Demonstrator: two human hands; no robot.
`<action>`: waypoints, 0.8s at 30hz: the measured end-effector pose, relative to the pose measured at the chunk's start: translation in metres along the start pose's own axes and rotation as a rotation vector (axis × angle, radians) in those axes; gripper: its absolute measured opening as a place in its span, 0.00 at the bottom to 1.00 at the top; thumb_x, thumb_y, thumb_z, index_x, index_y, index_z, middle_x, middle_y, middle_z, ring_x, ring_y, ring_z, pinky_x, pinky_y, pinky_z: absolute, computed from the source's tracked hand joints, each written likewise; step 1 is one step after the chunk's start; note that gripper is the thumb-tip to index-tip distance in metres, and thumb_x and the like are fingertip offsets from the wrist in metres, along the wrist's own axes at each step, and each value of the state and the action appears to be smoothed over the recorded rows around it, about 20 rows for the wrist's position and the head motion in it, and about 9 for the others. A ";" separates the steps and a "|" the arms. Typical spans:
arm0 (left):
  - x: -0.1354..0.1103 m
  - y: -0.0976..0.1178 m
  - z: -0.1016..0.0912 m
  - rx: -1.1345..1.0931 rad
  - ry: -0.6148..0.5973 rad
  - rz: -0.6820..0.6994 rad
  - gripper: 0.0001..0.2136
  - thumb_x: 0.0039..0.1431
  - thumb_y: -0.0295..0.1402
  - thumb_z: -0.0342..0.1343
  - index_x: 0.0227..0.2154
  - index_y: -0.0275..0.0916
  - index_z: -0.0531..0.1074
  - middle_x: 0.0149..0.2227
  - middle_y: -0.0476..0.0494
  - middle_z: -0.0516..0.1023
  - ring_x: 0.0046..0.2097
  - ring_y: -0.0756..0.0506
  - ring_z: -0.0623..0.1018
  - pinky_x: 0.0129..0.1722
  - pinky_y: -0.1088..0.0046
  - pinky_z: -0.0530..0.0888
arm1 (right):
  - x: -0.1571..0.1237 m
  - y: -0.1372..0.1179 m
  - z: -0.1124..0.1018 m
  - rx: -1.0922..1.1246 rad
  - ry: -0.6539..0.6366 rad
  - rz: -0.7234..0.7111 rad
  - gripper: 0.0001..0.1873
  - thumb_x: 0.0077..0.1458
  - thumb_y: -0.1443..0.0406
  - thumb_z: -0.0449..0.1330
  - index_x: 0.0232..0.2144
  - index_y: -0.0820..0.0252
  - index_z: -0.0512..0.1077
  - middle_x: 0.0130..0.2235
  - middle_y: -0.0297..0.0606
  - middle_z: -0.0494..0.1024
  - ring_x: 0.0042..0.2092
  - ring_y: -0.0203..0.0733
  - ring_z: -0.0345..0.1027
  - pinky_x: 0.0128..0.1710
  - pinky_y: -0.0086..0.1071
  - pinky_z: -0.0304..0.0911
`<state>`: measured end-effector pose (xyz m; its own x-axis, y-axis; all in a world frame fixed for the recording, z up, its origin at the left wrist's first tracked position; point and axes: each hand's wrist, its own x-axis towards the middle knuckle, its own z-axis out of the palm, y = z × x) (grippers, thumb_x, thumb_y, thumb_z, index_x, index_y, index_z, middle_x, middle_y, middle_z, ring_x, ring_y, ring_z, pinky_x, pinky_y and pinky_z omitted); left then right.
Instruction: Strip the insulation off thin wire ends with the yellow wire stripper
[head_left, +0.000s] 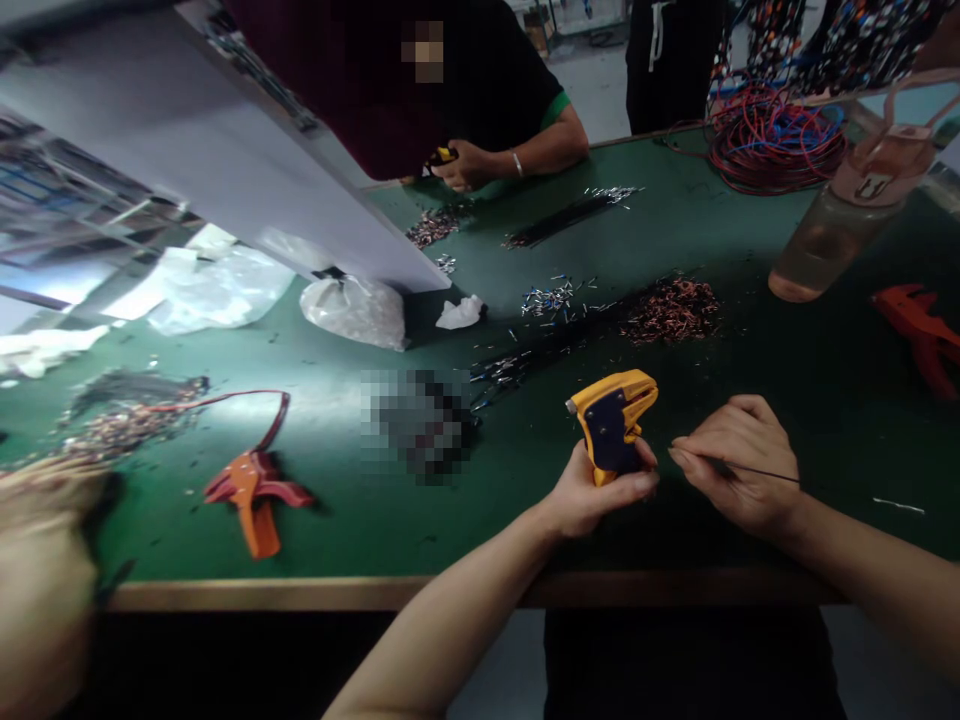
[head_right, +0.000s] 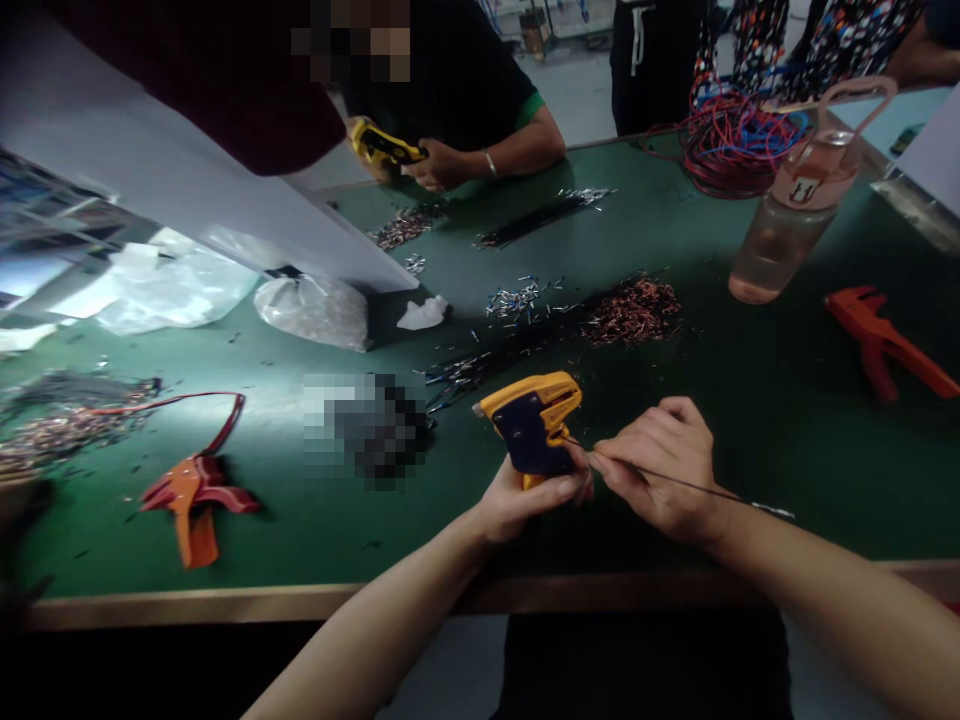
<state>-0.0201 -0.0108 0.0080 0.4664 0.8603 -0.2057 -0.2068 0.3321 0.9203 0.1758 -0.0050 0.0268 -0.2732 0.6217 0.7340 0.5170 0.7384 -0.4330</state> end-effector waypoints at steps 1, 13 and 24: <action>0.000 0.000 0.001 0.013 0.014 -0.009 0.20 0.46 0.46 0.71 0.30 0.35 0.73 0.22 0.50 0.72 0.25 0.50 0.73 0.30 0.71 0.71 | 0.000 0.000 0.000 0.002 0.000 0.001 0.05 0.60 0.68 0.61 0.32 0.55 0.74 0.24 0.27 0.80 0.24 0.34 0.71 0.38 0.36 0.57; 0.005 -0.005 -0.005 -0.126 0.050 0.006 0.21 0.42 0.45 0.73 0.33 0.36 0.74 0.22 0.51 0.73 0.26 0.49 0.74 0.32 0.68 0.73 | 0.000 0.005 -0.002 0.126 0.103 0.263 0.07 0.59 0.68 0.62 0.28 0.55 0.75 0.26 0.31 0.80 0.26 0.37 0.72 0.32 0.36 0.64; 0.004 -0.012 -0.012 -0.179 -0.171 -0.086 0.25 0.42 0.41 0.74 0.42 0.36 0.76 0.31 0.46 0.77 0.35 0.46 0.77 0.41 0.66 0.73 | 0.005 0.021 0.009 0.569 0.229 0.776 0.18 0.57 0.51 0.64 0.26 0.57 0.72 0.22 0.31 0.73 0.24 0.35 0.67 0.25 0.30 0.66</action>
<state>-0.0258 -0.0063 -0.0076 0.6246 0.7531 -0.2067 -0.3020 0.4770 0.8254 0.1784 0.0162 0.0167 0.1711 0.9653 0.1973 0.0024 0.1998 -0.9798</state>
